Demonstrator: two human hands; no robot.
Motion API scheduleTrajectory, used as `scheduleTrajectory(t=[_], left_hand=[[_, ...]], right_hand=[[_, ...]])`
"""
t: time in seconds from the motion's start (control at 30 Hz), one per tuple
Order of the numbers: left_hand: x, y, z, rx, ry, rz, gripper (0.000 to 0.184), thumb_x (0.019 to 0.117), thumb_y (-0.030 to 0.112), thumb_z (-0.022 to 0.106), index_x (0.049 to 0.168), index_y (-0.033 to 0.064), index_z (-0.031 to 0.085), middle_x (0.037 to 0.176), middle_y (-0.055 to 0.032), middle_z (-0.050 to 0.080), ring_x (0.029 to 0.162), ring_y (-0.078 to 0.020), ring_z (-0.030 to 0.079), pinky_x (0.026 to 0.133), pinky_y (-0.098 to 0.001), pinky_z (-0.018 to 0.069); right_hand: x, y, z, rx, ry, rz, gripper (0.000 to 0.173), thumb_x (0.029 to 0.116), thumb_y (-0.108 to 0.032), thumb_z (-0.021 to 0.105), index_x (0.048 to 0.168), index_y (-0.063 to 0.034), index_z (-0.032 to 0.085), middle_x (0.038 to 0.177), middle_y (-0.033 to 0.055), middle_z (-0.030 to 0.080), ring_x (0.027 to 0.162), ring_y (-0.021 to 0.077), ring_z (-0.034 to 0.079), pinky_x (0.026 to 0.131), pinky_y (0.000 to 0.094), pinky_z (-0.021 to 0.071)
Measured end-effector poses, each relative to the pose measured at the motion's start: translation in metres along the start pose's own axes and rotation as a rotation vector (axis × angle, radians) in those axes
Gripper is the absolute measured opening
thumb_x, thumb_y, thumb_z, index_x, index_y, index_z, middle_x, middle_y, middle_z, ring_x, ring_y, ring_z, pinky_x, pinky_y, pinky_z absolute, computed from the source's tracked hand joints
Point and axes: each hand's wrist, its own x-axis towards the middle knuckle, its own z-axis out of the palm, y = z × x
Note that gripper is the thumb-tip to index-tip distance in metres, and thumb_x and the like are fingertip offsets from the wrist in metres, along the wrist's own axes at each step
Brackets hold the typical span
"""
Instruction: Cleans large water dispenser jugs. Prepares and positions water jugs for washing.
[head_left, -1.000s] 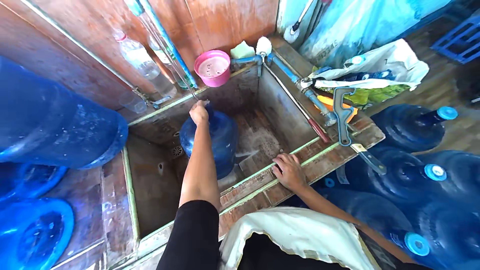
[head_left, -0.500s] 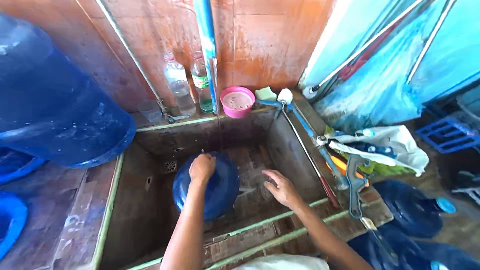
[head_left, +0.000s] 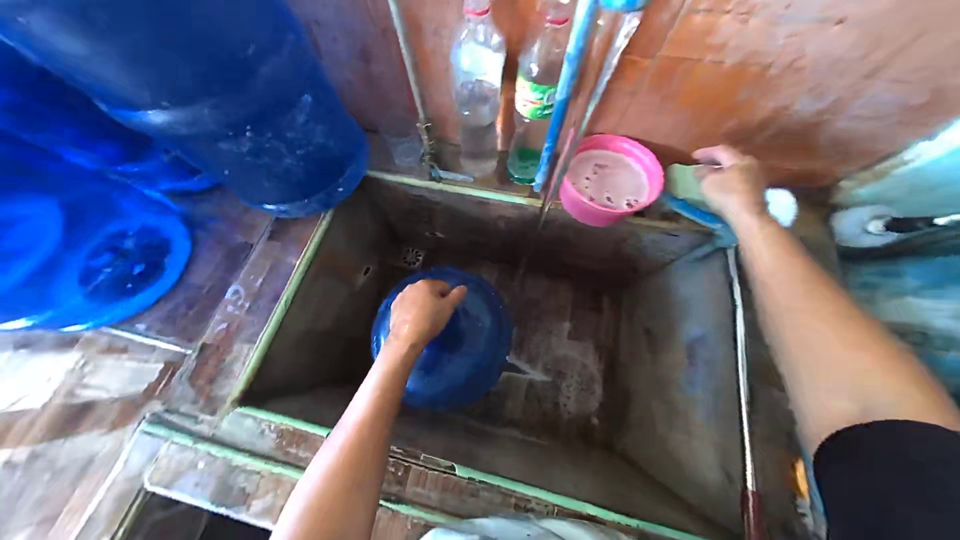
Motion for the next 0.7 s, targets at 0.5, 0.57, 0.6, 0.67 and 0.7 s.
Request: scheduleTrajectory(t=[0.5,0.57,0.6,0.67,0.7], left_hand=[[-0.005,-0.008,0.01,-0.066,0.089,0.012,0.046,0.1058,0.042,0.055,0.085,0.0046,0.072,0.081,-0.0133,0.07,0.083,-0.0326,0.066,0.079,-0.06,0.0485],[-0.005,-0.009,0.009,-0.07,0.09,0.021,0.046,0.1059,0.042,0.055,0.086,0.0044,0.072,0.081,-0.014,0.069,0.083,-0.0337,0.066,0.078,-0.0604,0.0488],[-0.006,-0.009,0.01,-0.072,0.095,0.026,0.046,0.1059,0.042,0.055,0.086,0.0044,0.072,0.08,-0.0144,0.069,0.082,-0.0343,0.066,0.077,-0.0608,0.0487],[-0.006,-0.009,0.012,-0.075,0.105,0.038,0.047,0.1061,0.042,0.055,0.085,0.0038,0.072,0.08,-0.0153,0.069,0.082,-0.0359,0.066,0.077,-0.0623,0.0481],[-0.006,-0.009,0.013,-0.078,0.109,0.041,0.047,0.1061,0.042,0.055,0.085,0.0037,0.072,0.081,-0.0153,0.07,0.082,-0.0359,0.066,0.077,-0.0625,0.0482]], right_hand=[[0.047,0.045,0.032,0.147,0.185,0.25,0.038,0.0965,-0.004,0.052,0.132,0.0034,0.06,0.14,0.0313,0.055,0.134,0.0422,0.051,0.11,0.0604,0.04],[0.037,0.017,0.017,0.314,0.25,0.106,0.04,0.0925,-0.003,0.051,0.132,0.0043,0.059,0.135,0.0261,0.058,0.127,0.0317,0.056,0.106,0.0484,0.0459],[0.028,-0.003,0.008,0.323,0.21,-0.006,0.04,0.0921,-0.001,0.052,0.131,0.0063,0.059,0.134,0.0269,0.058,0.126,0.0308,0.056,0.106,0.0464,0.0458],[0.014,-0.039,-0.005,0.247,0.043,-0.205,0.037,0.0926,0.0,0.053,0.128,0.0079,0.062,0.131,0.0302,0.06,0.124,0.035,0.058,0.105,0.0503,0.0455],[0.011,-0.054,-0.004,0.202,-0.054,-0.261,0.033,0.093,0.0,0.056,0.124,0.0066,0.064,0.126,0.0297,0.062,0.118,0.0363,0.061,0.102,0.0538,0.0473]])
